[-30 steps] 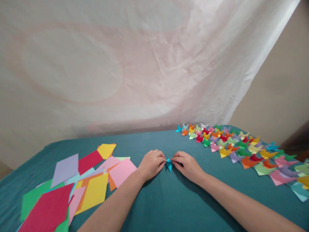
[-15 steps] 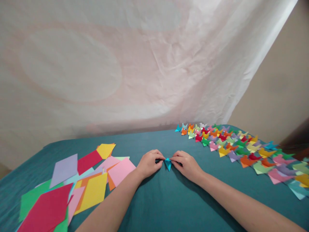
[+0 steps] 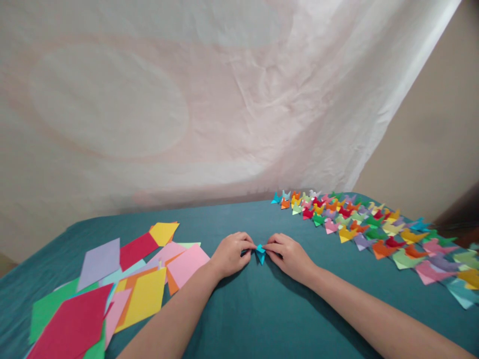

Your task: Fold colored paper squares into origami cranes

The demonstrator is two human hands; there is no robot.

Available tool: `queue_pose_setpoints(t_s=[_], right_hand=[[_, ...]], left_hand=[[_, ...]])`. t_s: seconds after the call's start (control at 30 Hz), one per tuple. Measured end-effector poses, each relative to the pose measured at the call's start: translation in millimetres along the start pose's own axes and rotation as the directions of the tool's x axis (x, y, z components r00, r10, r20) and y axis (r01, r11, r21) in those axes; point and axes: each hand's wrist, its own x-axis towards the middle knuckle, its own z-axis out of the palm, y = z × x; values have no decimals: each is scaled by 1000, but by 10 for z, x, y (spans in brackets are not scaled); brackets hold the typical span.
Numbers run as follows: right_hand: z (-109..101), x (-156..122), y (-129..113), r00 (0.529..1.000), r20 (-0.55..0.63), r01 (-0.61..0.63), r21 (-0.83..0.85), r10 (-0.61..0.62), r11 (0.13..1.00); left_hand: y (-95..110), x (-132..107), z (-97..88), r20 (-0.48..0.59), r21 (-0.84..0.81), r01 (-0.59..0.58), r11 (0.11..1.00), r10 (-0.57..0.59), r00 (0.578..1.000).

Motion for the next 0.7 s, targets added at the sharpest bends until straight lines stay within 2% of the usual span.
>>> queue_pose_setpoints(t_s=[0.37, 0.7], right_hand=[[-39, -10, -40, 997, 71, 29, -76, -24, 997], [-82, -6, -121, 987, 143, 100, -189, -73, 977]], left_hand=[[2, 4, -20, 58, 140, -54, 989, 46, 997], [-50, -3, 35, 27, 101, -33, 994, 31, 999]])
